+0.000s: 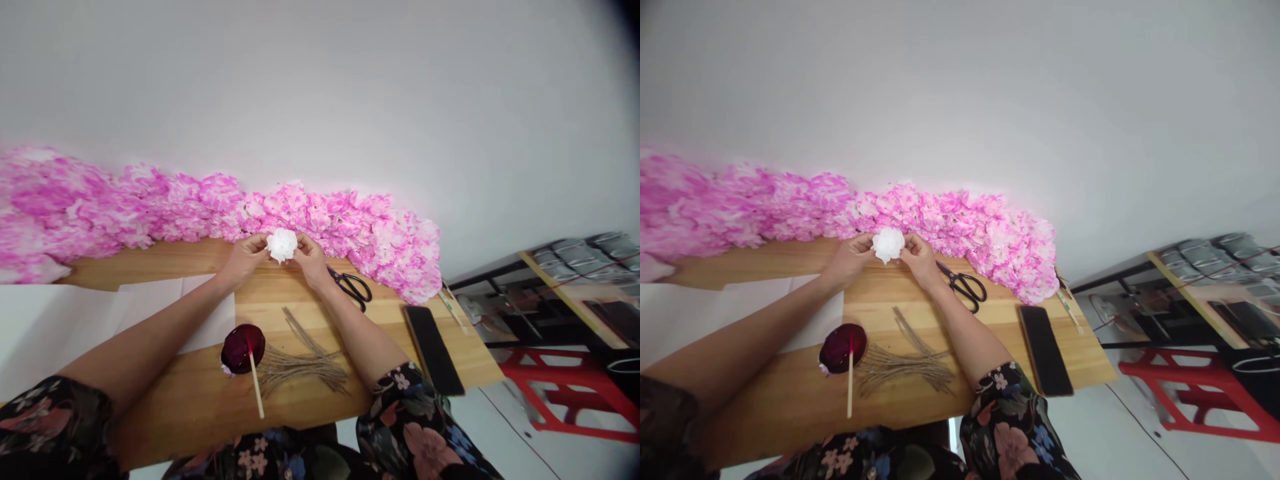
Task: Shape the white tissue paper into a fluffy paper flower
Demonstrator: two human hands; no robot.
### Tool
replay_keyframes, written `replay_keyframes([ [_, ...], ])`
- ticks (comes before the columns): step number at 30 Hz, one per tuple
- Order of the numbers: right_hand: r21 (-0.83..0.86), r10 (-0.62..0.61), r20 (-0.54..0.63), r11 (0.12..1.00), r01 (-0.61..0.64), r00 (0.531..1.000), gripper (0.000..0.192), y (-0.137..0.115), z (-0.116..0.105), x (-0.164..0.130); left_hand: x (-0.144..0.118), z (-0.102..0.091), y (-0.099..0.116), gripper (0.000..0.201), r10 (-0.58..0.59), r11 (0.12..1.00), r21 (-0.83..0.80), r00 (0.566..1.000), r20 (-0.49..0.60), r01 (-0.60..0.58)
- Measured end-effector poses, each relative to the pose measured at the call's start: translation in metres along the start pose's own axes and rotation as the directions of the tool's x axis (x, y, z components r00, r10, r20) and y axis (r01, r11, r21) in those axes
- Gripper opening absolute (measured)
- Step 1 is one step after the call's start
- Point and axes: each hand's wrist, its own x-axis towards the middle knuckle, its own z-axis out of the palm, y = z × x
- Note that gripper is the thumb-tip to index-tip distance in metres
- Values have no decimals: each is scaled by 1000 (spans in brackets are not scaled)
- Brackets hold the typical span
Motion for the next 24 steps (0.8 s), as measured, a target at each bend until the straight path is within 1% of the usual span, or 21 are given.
replay_keyframes([
  [3, -40, 11, 5, 999, -11, 1000, 20, 0, 0, -2, -1, 1, 1, 38, 27, 999, 22, 1000, -10, -27],
  [5, -96, 6, 1, 995, -6, 1000, 21, 0, 1, -3, -1, 0, 0, 37, 50, 998, 48, 998, -24, -49],
  [8, -201, -34, -23, 979, 29, 999, 23, -1, 1, -3, -1, -2, -3, 37, 86, 990, 114, 995, -46, -80],
  [11, -247, -58, -40, 968, 46, 998, 22, -2, 1, -3, 1, -4, -6, 38, 106, 985, 142, 993, -59, -97],
  [14, -236, -52, -22, 971, 45, 998, 20, 0, 0, -2, 3, -4, -7, 38, 114, 986, 130, 992, -60, -105],
  [16, -201, -20, -3, 979, 19, 1000, 21, 1, -1, -1, 5, -5, -8, 38, 117, 987, 120, 991, -65, -109],
  [19, -144, 36, 5, 989, -35, 999, 29, 4, -2, 1, 7, -7, -9, 41, 119, 990, 91, 990, -82, -111],
  [22, -113, 58, 3, 992, -57, 998, 37, 7, -2, 1, 8, -8, -8, 44, 118, 991, 70, 989, -85, -112],
  [24, -99, 68, 0, 993, -68, 998, 38, 8, -1, 1, 8, -7, -8, 45, 117, 992, 64, 990, -79, -112],
])
